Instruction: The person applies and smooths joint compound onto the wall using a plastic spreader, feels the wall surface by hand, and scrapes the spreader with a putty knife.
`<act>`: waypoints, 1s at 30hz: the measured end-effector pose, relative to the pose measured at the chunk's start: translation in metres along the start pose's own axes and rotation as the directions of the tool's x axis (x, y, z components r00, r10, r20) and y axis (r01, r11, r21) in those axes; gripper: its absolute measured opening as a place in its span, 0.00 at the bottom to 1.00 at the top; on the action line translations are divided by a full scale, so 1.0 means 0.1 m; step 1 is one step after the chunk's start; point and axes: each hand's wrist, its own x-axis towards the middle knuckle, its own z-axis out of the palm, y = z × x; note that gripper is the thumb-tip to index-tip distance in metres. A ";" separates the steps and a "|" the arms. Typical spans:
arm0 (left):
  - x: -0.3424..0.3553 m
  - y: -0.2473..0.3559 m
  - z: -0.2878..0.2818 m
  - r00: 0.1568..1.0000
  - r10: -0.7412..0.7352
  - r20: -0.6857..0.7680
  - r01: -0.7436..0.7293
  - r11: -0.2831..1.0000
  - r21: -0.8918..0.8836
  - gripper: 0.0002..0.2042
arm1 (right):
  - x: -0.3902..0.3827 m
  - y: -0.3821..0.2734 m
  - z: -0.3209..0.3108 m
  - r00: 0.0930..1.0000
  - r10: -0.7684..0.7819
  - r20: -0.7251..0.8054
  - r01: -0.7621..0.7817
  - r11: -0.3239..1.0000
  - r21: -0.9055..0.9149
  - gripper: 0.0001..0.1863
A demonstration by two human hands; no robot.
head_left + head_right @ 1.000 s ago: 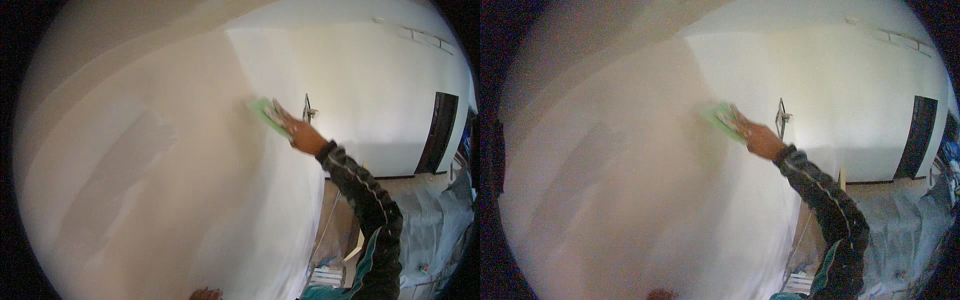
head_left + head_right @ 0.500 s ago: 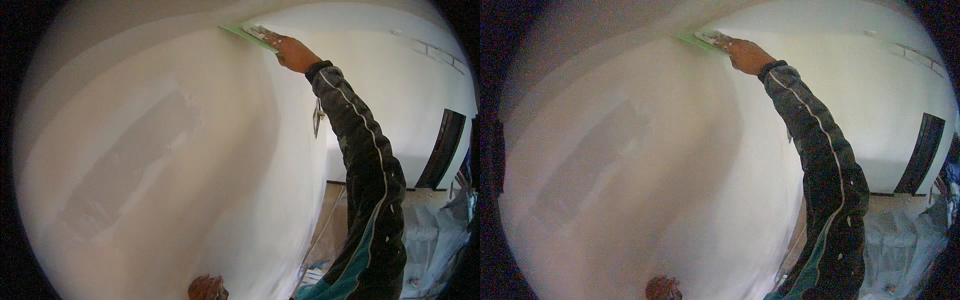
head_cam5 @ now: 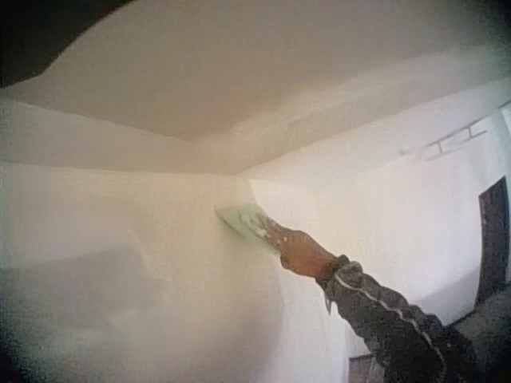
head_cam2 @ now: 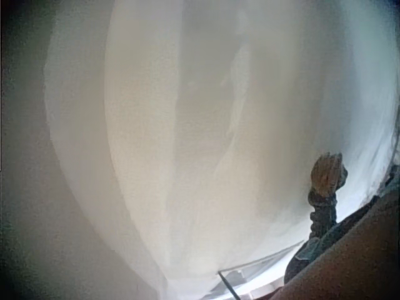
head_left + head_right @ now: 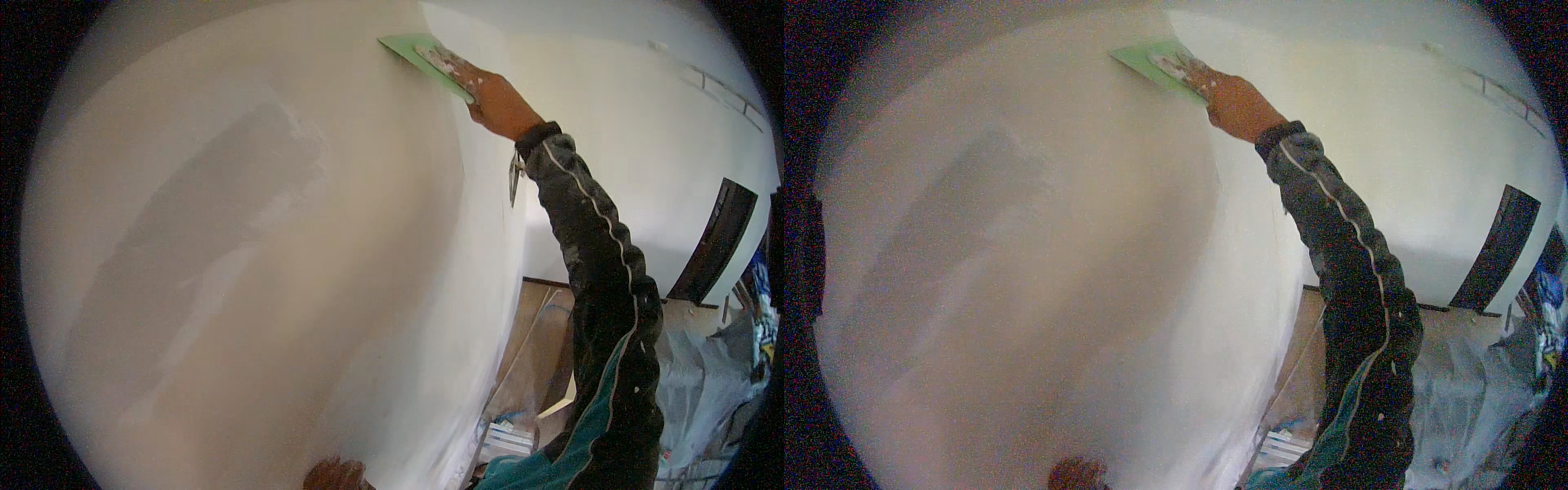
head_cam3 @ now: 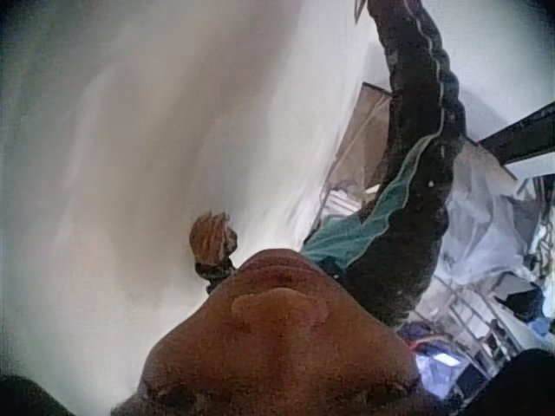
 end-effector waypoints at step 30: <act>0.32 -0.04 0.55 1.000 0.004 -0.011 -0.003 0.998 0.058 0.07 | -0.60 0.20 0.07 0.995 0.098 -0.012 -0.097 0.991 0.090 0.48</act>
